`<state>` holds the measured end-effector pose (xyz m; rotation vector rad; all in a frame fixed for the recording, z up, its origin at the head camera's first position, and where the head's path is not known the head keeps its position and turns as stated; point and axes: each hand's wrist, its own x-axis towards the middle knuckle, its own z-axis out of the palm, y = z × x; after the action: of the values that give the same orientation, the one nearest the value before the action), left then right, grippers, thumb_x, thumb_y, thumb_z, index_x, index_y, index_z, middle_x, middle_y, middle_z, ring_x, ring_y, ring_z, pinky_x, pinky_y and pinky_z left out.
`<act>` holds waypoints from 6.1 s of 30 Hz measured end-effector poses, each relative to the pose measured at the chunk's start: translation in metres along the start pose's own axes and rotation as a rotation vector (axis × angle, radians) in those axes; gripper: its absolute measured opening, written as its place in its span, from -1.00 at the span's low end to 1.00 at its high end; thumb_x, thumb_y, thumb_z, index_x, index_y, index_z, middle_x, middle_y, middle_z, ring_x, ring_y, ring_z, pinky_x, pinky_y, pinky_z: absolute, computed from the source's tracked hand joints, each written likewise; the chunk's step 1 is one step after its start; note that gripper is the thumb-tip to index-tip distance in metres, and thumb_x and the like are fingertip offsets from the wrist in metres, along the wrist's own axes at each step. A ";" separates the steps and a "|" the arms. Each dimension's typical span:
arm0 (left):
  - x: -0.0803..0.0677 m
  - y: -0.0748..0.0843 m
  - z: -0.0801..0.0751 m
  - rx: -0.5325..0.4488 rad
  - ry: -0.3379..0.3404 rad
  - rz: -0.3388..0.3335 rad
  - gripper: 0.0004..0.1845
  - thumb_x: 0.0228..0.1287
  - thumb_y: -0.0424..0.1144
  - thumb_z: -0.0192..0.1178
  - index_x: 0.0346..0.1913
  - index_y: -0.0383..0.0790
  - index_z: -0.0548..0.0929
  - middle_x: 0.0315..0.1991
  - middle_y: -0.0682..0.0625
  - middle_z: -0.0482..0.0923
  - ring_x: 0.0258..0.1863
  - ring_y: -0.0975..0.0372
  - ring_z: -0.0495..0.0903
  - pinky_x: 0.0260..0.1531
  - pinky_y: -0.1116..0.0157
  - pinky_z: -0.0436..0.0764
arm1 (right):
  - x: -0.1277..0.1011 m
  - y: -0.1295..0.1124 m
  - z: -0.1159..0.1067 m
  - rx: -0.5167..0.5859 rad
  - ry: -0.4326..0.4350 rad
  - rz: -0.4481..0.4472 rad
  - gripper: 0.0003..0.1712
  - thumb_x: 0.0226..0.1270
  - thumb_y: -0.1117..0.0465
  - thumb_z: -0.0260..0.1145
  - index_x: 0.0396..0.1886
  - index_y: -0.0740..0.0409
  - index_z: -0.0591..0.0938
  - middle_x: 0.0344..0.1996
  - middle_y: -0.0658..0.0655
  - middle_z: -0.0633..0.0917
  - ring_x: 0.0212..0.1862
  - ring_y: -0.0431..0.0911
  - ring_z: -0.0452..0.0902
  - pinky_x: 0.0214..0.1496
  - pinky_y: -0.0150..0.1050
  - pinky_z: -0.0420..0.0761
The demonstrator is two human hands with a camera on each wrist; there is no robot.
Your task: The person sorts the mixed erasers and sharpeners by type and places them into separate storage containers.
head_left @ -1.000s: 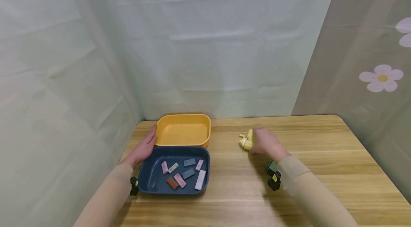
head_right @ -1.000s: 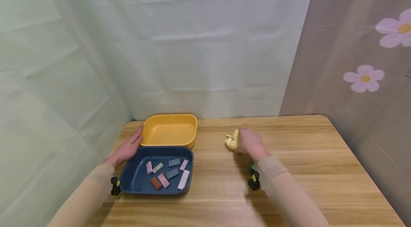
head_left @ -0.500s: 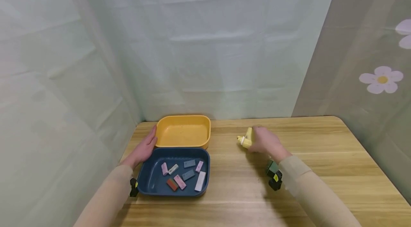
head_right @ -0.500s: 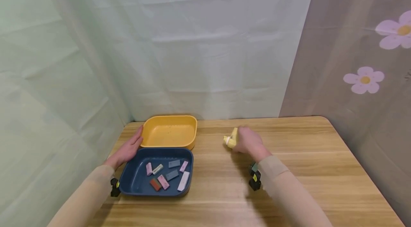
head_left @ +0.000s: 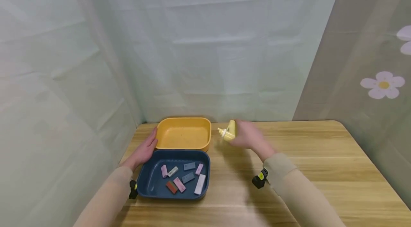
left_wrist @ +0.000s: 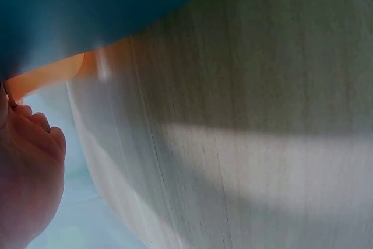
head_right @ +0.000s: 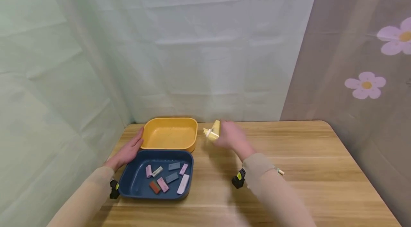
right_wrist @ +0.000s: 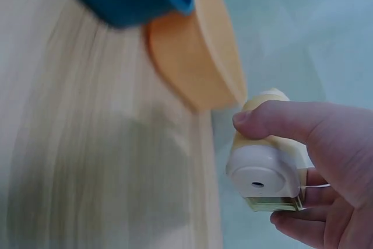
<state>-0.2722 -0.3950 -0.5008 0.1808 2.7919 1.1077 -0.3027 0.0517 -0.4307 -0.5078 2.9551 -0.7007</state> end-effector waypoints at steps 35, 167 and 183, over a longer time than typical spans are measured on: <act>-0.009 0.007 0.002 -0.003 -0.003 -0.040 -0.30 0.83 -0.10 -0.27 0.73 -0.32 -0.25 0.75 -0.29 -0.30 0.70 -0.25 -0.22 0.61 -0.28 -0.15 | 0.057 -0.110 0.077 -0.054 -0.115 -0.062 -0.08 0.06 -0.05 0.72 0.37 0.19 0.54 -0.17 0.06 0.64 -0.25 -0.04 0.54 -0.16 -0.19 0.68; 0.004 0.008 0.002 0.105 0.025 -0.025 -0.33 0.82 -0.16 -0.30 0.72 -0.37 -0.24 0.74 -0.33 -0.27 0.70 -0.24 -0.20 0.63 -0.24 -0.12 | -0.126 0.118 -0.046 -0.094 -0.234 -0.082 0.08 0.16 -0.41 0.55 0.48 0.21 0.58 0.34 0.47 0.60 0.29 0.45 0.57 0.20 0.43 0.62; 0.005 0.007 0.004 0.106 0.028 -0.034 -0.32 0.83 -0.13 -0.32 0.73 -0.34 -0.25 0.75 -0.29 -0.29 0.71 -0.21 -0.22 0.64 -0.23 -0.14 | -0.145 0.115 -0.029 -0.094 -0.117 0.019 0.31 -0.03 -0.42 0.65 0.56 0.29 0.45 0.26 0.38 0.69 0.01 0.11 0.70 -0.21 0.13 0.70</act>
<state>-0.2763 -0.3863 -0.4988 0.1290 2.8694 0.9628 -0.2043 0.2094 -0.4582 -0.5084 2.8893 -0.5135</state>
